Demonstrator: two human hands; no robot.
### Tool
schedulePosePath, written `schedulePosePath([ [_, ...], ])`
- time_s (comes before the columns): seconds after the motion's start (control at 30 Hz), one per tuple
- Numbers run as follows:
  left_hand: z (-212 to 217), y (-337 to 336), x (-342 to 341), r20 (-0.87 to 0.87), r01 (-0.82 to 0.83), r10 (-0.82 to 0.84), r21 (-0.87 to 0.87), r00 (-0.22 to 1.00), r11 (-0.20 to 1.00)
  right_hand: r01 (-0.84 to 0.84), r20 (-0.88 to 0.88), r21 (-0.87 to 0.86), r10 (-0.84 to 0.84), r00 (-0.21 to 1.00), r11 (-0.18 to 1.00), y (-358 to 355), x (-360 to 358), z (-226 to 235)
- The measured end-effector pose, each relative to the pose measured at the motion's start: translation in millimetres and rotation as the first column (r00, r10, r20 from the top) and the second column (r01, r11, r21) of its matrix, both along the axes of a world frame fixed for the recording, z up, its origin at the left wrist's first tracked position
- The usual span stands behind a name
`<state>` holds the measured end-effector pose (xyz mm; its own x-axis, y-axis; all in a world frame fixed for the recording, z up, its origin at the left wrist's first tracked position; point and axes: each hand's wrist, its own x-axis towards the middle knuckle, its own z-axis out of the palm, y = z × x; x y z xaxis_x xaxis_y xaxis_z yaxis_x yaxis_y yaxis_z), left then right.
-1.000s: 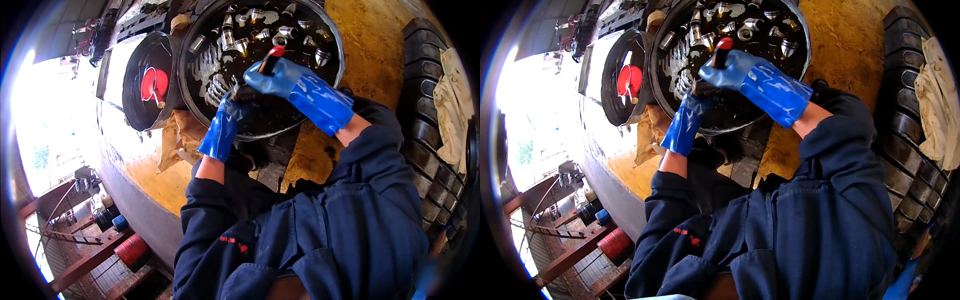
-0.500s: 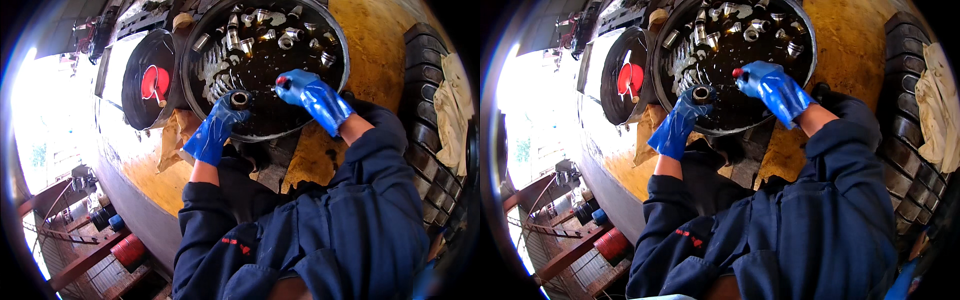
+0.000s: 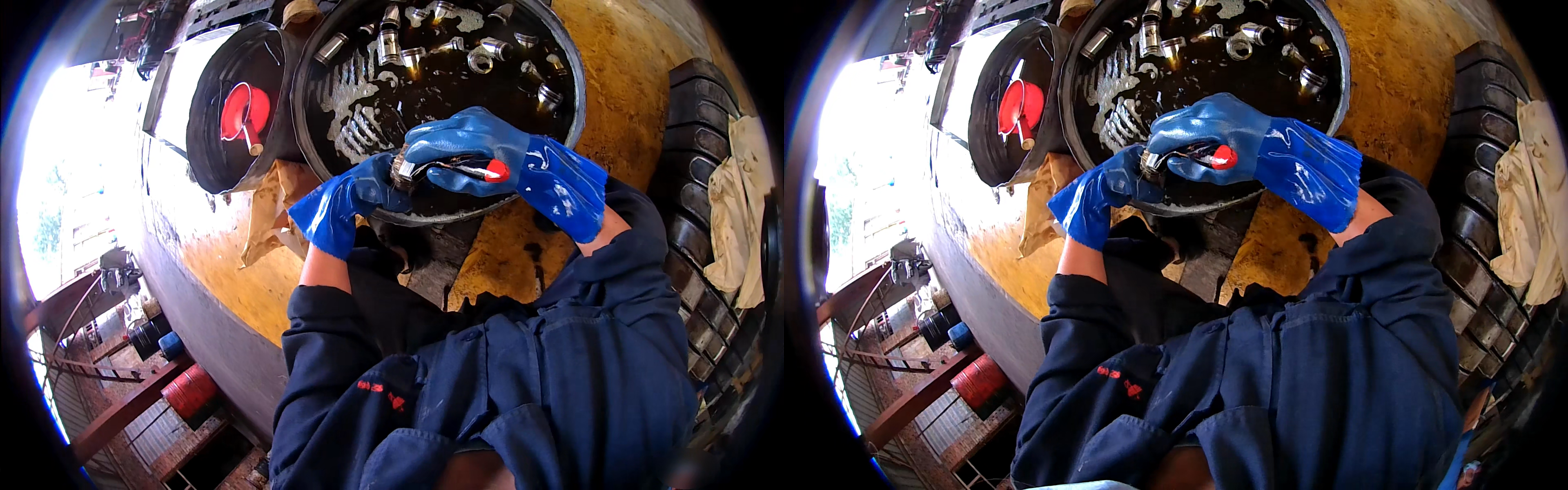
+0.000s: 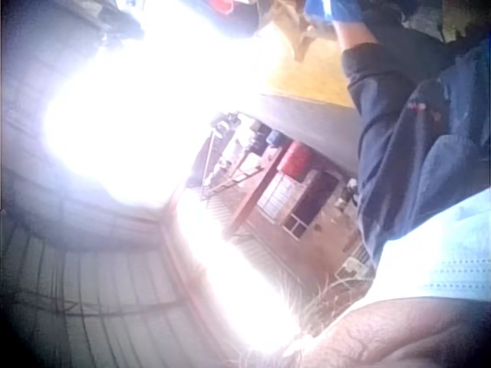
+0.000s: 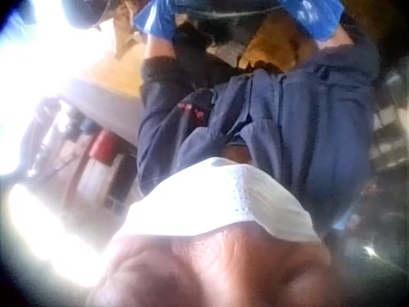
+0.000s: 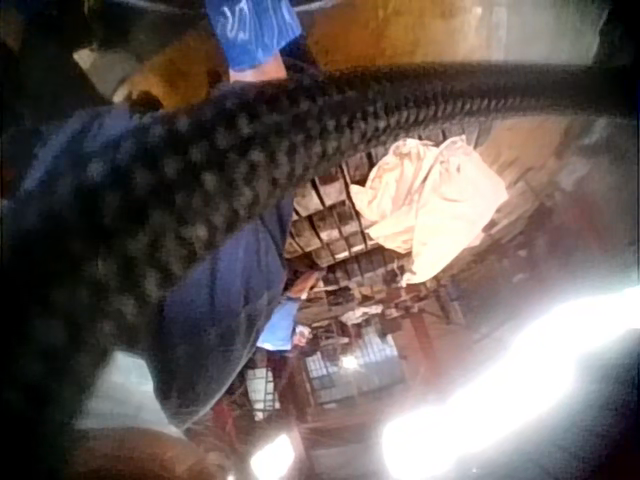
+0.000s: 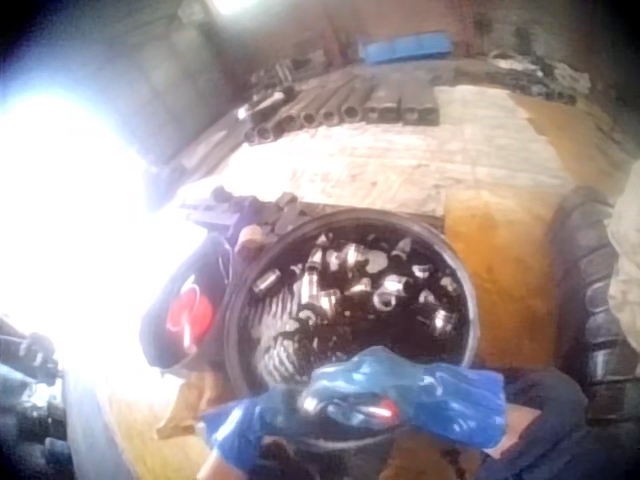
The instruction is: The person sits on the floor and cleans small metal parts submerged in a dark liquid within a large metal basin. They use a red-handled brush to scrub the parts and repeatedly dip them into the liquid, handling them one at a time.
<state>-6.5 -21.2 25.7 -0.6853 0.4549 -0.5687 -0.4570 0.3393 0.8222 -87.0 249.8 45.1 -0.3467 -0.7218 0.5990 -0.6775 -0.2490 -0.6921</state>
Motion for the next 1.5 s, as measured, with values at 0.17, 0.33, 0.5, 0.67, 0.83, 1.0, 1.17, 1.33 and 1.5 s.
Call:
schedulePosePath([
  [0.17, 12, 24, -10, -0.055, 0.028, -0.038, -0.171, 0.998, 0.985, 0.188, 0.116, 0.312, -0.233, 0.965, 0.931, 10, 14, 6],
  [0.33, -9, 32, -17, -0.425, -0.047, -0.348, -0.687, 0.836, 0.725, 0.151, 0.328, 0.733, -0.539, 0.776, 0.664, -6, 18, 26],
  [0.5, 6, 47, -13, -0.542, -0.245, -0.476, -0.797, 0.693, 0.552, 0.04, 0.493, 0.765, -0.623, 0.607, 0.643, -6, -3, 0],
  [0.67, 6, 40, -15, -0.552, -0.353, -0.519, -0.828, 0.652, 0.436, 0.05, 0.639, 0.688, -0.637, 0.432, 0.724, 14, -12, -66],
  [0.83, -8, 22, -5, -0.784, -0.513, -0.312, -0.596, 0.536, 0.618, 0.087, 0.323, 0.899, -0.783, 0.532, 0.43, 19, -2, -26],
  [1.0, -7, 22, -5, -0.773, -0.51, -0.29, -0.602, 0.565, 0.614, 0.003, 0.67, 0.716, -0.688, 0.277, 0.698, 37, -10, -14],
  [1.17, 2, 32, -10, -0.772, -0.497, -0.312, -0.607, 0.554, 0.62, 0.096, 0.847, 0.448, -0.388, -0.365, 0.889, 7, -9, -28],
  [1.33, -2, 36, -11, -0.881, -0.518, -0.23, -0.436, 0.414, 0.736, 0.089, 0.85, 0.367, -0.296, -0.435, 0.926, -8, 4, -35],
  [1.5, 2, 39, -13, -0.89, -0.522, -0.269, -0.437, 0.368, 0.733, 0.046, 0.9, 0.339, -0.309, -0.309, 0.94, -6, 4, -32],
])
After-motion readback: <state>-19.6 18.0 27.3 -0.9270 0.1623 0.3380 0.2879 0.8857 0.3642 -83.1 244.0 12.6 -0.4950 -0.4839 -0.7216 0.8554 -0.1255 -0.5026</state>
